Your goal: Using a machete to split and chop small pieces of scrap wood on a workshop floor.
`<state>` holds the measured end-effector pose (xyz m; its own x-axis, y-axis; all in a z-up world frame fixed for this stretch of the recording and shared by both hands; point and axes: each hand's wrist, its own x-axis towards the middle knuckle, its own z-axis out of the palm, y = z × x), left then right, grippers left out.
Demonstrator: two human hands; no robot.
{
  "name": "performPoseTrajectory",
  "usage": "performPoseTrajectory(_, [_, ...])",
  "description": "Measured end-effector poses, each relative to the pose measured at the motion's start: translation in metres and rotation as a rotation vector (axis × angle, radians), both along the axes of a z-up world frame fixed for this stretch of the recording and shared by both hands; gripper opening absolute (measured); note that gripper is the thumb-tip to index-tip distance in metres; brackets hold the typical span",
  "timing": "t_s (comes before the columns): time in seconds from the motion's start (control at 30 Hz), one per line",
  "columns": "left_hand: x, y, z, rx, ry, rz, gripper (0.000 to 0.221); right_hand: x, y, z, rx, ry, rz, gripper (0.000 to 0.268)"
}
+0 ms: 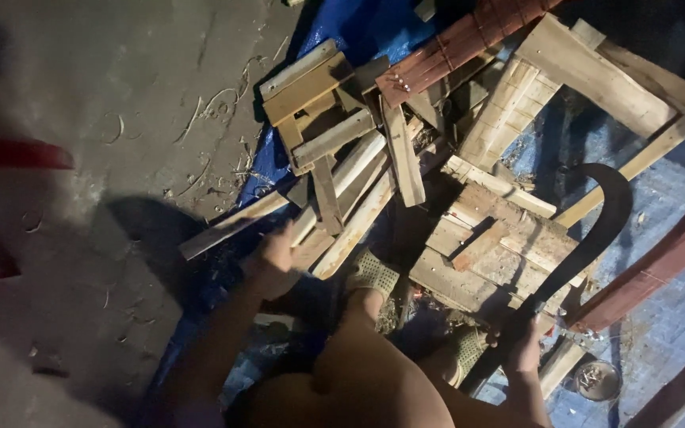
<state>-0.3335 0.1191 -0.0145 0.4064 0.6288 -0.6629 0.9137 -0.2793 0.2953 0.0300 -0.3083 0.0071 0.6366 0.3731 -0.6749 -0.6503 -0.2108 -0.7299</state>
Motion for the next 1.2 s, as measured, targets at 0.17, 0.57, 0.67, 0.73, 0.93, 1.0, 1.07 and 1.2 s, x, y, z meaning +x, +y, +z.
performPoseTrajectory(0.17, [-0.041, 0.057, -0.061, 0.020, -0.281, -0.018, 0.078, 0.000, 0.000, -0.003, -0.017, 0.012, -0.025, 0.052])
performPoseTrajectory(0.57, [-0.013, -0.004, 0.000, 0.212, -0.047, -0.160, 0.065, -0.001, -0.002, -0.003, 0.019, -0.064, 0.080, 0.063])
performPoseTrajectory(0.67, [-0.013, -0.032, -0.008, 0.050, 0.086, -0.213, 0.086, -0.002, 0.001, 0.001, 0.011, -0.061, 0.088, 0.063])
performPoseTrajectory(0.73, [-0.016, -0.038, -0.043, 0.087, 0.117, -0.233, 0.084, -0.003, 0.003, 0.005, 0.029, -0.026, 0.086, 0.064])
performPoseTrajectory(0.93, [-0.026, -0.033, -0.049, 0.146, -0.188, -0.200, 0.029, -0.001, -0.005, -0.004, -0.003, -0.041, 0.047, 0.052])
performPoseTrajectory(1.0, [-0.030, -0.030, -0.064, 0.044, -0.085, -0.112, 0.026, 0.000, -0.005, -0.004, -0.002, -0.062, 0.047, 0.051])
performPoseTrajectory(1.07, [-0.046, -0.028, -0.074, 0.181, -0.085, -0.158, 0.024, 0.001, -0.006, -0.004, -0.028, -0.072, 0.057, 0.054])
performPoseTrajectory(1.2, [-0.058, -0.021, -0.063, 0.341, -0.111, -0.084, 0.030, 0.001, -0.011, -0.012, -0.036, 0.004, -0.028, 0.053])
